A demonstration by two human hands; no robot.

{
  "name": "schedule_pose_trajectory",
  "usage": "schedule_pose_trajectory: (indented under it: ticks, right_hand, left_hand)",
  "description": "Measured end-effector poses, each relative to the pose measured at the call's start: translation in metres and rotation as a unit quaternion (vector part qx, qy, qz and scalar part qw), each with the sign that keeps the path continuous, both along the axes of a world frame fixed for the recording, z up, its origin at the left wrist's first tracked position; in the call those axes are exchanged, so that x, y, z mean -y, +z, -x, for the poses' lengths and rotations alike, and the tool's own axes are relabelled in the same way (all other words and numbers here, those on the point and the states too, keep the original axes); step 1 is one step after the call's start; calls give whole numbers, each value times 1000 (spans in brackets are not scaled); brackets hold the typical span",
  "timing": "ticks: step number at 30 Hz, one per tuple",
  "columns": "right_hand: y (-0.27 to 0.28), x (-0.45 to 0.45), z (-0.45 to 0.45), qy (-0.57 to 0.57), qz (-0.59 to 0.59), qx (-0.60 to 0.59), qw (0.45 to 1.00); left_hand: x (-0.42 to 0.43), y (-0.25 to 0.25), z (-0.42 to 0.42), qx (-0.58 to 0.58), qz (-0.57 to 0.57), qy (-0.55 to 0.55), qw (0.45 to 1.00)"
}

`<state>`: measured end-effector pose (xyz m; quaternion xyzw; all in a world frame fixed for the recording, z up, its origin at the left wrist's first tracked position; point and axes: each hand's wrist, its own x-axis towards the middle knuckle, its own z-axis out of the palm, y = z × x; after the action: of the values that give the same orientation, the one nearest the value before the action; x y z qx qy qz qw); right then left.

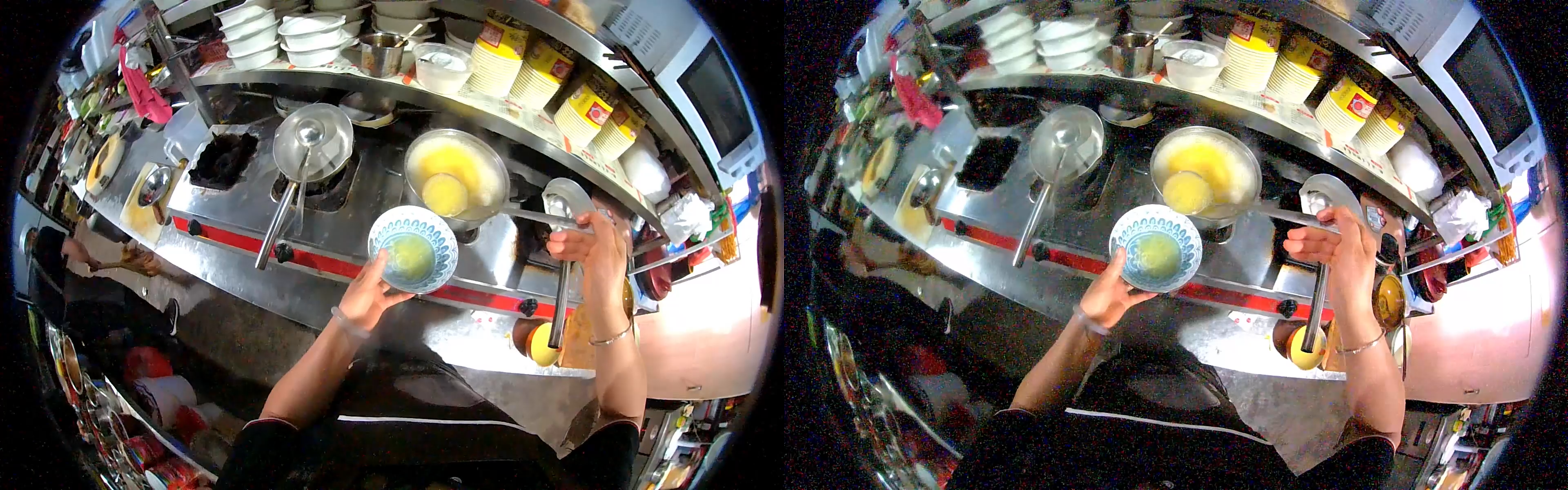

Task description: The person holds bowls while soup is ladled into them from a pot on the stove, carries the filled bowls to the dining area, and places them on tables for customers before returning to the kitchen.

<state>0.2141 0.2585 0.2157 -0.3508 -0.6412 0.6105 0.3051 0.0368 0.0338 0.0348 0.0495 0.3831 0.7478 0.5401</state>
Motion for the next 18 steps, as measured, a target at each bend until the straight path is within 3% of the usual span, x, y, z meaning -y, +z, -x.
schedule_pose_trajectory:
  ticks: [4,9,11,13,16,18]
  right_hand:
    - [-4,20,-11,2,9,2,1000]
    - [-32,45,-37,101,-109,-52,987]
    - [-45,34,-55,189,-359,32,913]
    - [-38,29,-50,244,-582,56,774]
    - [-41,21,-33,225,-623,113,741]
    - [-48,12,-25,217,-595,134,762]
  left_hand:
    - [-1,-2,0,37,-4,13,999]
    - [-1,-1,-1,34,0,14,999]
    - [-1,0,-1,34,1,13,999]
    - [-1,0,-1,36,-2,13,999]
    - [0,-3,0,32,-16,13,999]
    - [-1,-3,0,30,-14,14,999]
